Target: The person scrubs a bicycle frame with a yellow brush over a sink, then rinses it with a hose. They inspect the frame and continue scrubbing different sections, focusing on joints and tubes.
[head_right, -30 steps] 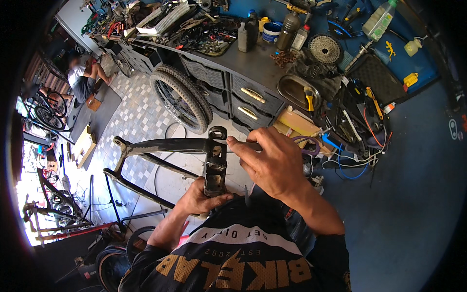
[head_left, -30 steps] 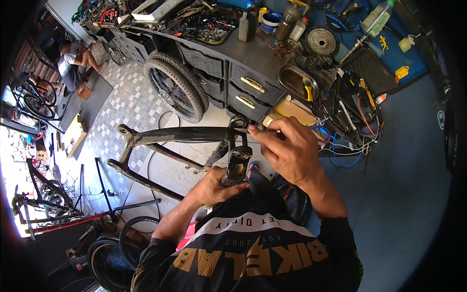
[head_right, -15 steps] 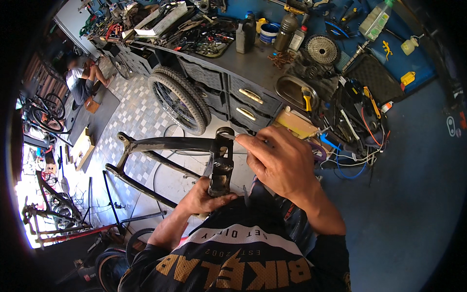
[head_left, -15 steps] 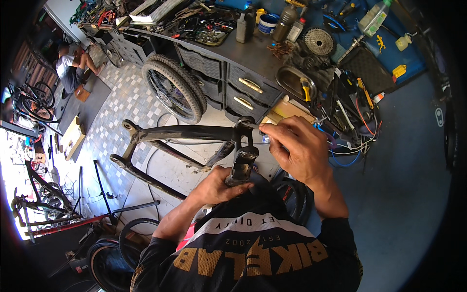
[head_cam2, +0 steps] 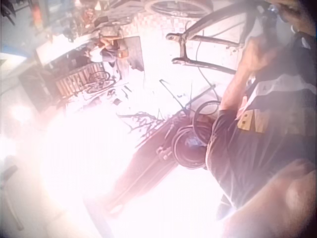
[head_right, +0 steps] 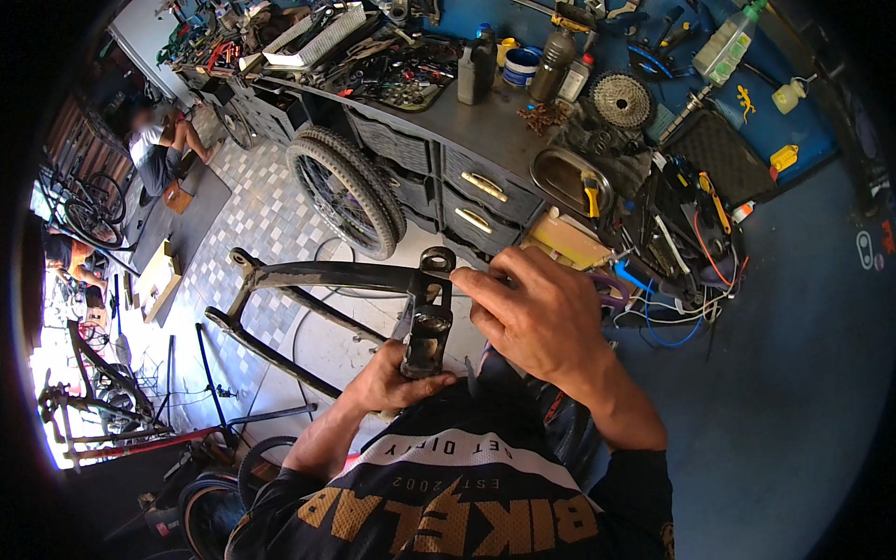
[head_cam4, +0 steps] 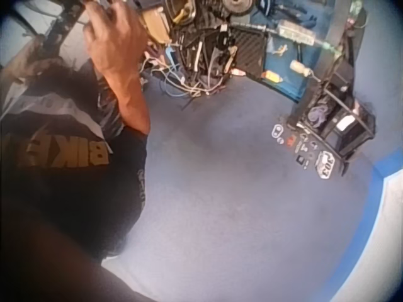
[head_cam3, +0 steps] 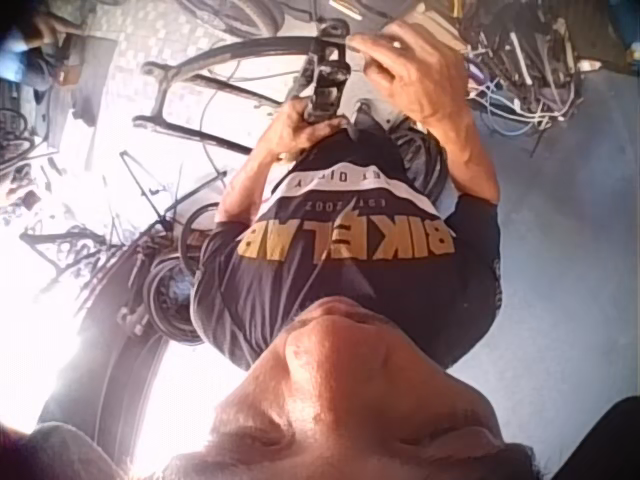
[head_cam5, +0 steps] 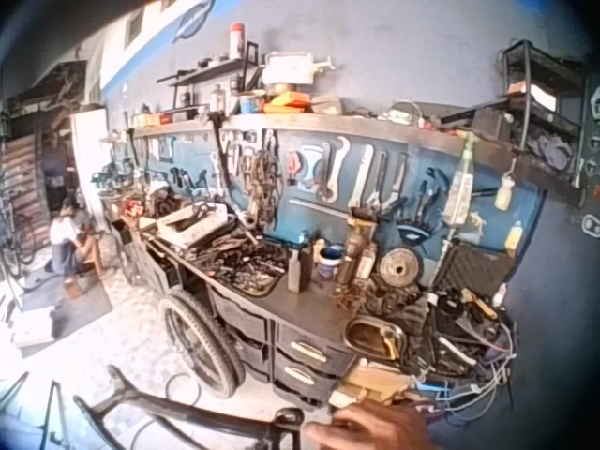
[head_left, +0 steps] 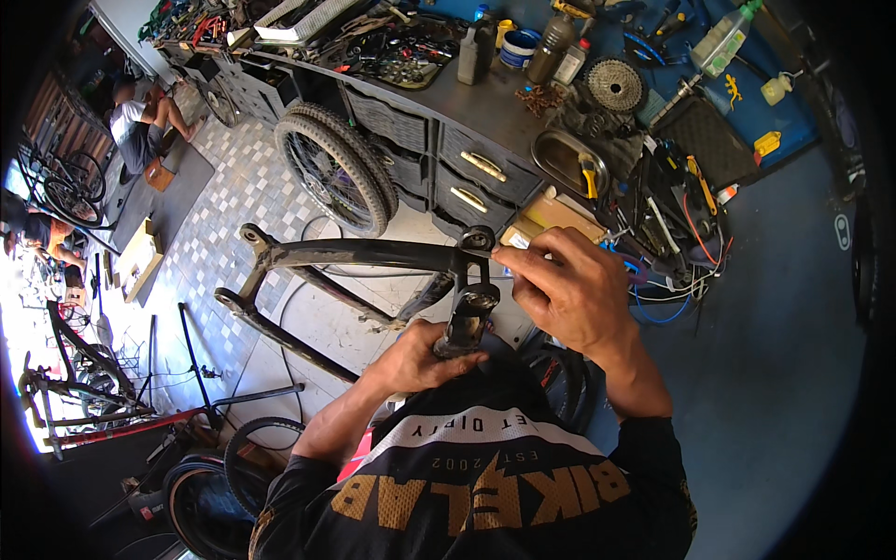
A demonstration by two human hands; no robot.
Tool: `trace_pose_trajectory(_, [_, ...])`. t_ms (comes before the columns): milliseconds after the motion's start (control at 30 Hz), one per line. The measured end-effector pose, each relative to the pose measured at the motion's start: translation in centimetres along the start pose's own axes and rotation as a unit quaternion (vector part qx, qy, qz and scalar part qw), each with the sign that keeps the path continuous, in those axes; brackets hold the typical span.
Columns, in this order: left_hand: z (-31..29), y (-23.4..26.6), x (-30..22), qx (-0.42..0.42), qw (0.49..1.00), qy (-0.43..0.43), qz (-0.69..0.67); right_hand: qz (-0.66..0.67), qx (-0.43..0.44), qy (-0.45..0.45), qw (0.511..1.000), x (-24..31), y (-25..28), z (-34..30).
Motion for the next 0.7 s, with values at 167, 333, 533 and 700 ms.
trace_pose_trajectory(167, [-0.1, 0.1, 0.5, -0.004, 1.0, 0.004, 0.005, 0.003, 0.013, -0.008, 1.0, -0.3, 0.4, 0.0])
trace_pose_trajectory(333, [0.0, -0.1, 0.9, 0.003, 1.0, 0.011, -0.021, -0.003, 0.012, -0.008, 1.0, -0.3, 0.7, 0.1])
trace_pose_trajectory(533, [0.0, 0.1, 0.0, -0.013, 1.0, -0.02, -0.012, -0.002, -0.035, 0.02, 0.999, 0.3, 0.2, 0.3])
trace_pose_trajectory(700, [-0.3, 0.0, 1.3, 0.011, 0.999, 0.036, -0.012, -0.006, -0.011, 0.014, 1.0, 0.0, -0.1, 0.0])
Point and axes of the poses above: each hand's wrist, its own z-axis towards the middle knuckle, its own y-axis out of the back of the hand, x = y × z, the point moved 10 cm from there along z, towards the middle knuckle, and after that the axes turned 12 degrees about z, right-handed, at the moved point
